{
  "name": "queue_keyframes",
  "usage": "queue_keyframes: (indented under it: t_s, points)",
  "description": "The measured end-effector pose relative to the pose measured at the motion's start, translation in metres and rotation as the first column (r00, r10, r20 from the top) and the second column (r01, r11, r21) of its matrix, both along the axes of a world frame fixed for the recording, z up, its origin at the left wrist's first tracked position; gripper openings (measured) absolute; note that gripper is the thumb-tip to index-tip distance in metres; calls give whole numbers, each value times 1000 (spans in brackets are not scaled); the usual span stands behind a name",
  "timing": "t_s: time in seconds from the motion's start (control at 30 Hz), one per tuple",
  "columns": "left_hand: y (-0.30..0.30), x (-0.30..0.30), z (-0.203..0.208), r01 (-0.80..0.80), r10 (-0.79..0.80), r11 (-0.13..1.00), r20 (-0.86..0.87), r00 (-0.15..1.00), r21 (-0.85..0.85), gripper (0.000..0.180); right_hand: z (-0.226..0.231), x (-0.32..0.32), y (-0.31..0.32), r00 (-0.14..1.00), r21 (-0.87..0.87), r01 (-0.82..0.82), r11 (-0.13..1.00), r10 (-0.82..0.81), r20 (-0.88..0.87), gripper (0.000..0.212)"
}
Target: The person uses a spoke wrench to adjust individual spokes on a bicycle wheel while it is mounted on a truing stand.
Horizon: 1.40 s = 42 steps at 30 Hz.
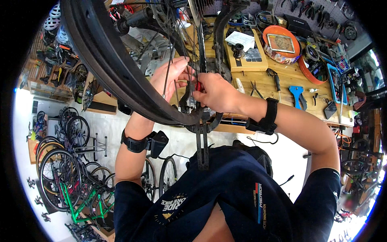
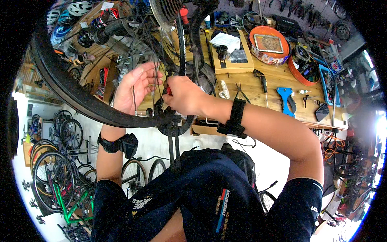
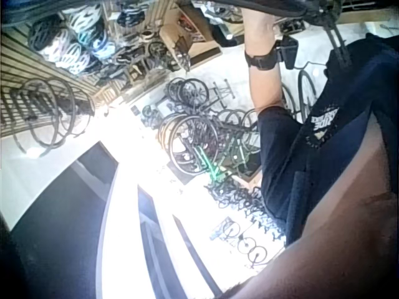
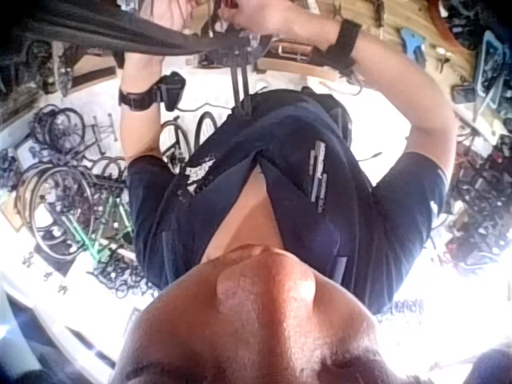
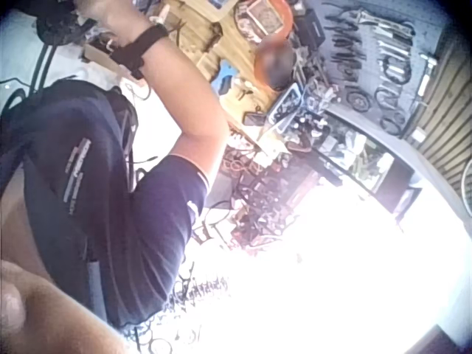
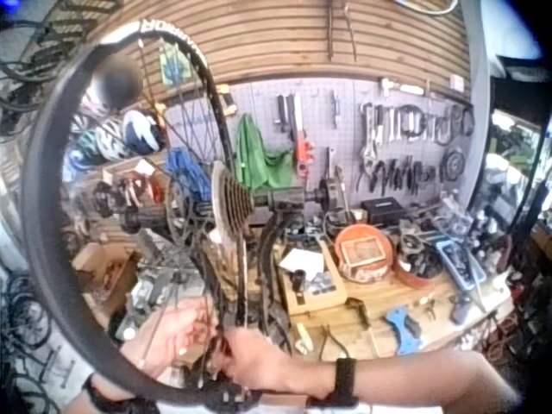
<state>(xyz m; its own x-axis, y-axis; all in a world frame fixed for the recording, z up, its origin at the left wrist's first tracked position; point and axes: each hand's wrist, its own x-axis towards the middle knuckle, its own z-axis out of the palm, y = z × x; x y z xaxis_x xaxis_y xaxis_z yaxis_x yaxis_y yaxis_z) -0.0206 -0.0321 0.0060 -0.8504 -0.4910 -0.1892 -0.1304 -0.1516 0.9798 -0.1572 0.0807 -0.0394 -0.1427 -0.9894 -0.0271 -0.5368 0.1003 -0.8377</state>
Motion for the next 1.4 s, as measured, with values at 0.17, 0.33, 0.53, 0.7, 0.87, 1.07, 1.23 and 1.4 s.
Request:
queue_keyframes:
  t_s: [0.17,0.33,0.53,0.7,0.87,1.07,1.23,1.4]
  points:
    - [4,-1,-2,-33,35,997,22,999,-71,65,1,-8,-3,981,46,-85,995,75,177,20]
    - [6,2,5,-10,10,998,1,1000,-54,64,-14,-25,-8,842,-3,-283,959,250,478,17]
    - [5,3,0,-45,45,995,1,999,-88,62,-13,-35,-12,661,170,-205,964,9,750,24]
    - [1,5,-3,6,-4,997,20,1000,-79,60,-1,-71,-15,781,111,252,961,-270,563,26]
    - [-2,2,-9,148,-156,972,-29,987,-185,65,45,-61,21,824,-31,115,993,-78,561,31]
    - [-21,-3,-55,102,-93,994,-200,975,33,68,37,-26,29,772,-61,21,998,22,635,36]
    - [-17,-7,-23,109,-51,949,-195,979,297,57,23,-13,24,803,3,35,999,-30,595,32]
    - [8,-2,-16,-34,32,997,-33,999,-63,50,21,-6,24,786,33,-25,999,-1,618,33]
